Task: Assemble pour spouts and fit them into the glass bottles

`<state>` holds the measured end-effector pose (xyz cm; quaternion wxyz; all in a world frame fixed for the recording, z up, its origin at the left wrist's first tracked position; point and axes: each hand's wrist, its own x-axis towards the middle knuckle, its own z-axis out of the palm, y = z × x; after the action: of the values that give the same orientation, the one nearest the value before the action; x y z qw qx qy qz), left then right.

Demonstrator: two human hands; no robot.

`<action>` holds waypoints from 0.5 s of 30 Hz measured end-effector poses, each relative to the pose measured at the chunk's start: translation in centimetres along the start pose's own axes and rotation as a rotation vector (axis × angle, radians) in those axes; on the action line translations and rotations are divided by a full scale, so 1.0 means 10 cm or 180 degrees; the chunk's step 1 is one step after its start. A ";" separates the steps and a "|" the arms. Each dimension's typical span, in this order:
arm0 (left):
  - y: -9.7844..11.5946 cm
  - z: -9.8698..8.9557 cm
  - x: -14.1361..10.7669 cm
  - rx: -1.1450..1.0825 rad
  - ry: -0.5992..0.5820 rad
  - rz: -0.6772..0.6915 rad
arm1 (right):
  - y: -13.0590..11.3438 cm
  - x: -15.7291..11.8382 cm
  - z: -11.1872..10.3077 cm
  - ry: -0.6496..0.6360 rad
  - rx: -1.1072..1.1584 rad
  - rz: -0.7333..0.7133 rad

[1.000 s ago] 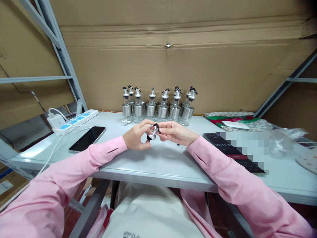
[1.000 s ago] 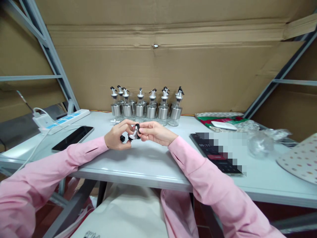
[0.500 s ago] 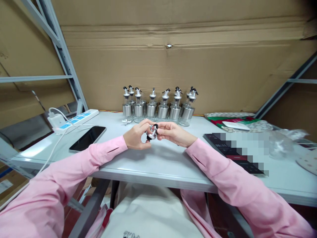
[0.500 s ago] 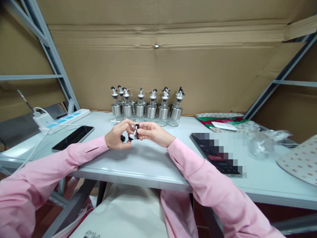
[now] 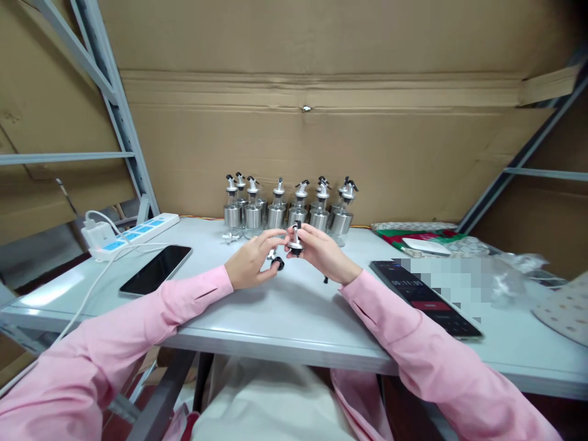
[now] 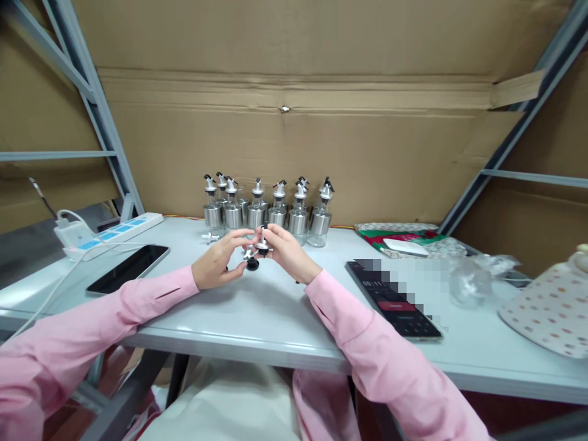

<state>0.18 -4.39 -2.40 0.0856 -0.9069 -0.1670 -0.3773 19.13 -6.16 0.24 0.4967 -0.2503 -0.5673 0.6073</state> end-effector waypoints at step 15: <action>-0.04 0.03 -0.03 0.0441 -0.1067 -0.0070 | -1.13 1.28 -0.40 0.1757 -0.5494 -0.1294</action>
<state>0.03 -4.04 -2.80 0.1147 -0.9471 -0.2145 -0.2093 21.37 5.39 13.20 0.3527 -0.5646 -0.7174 -0.2051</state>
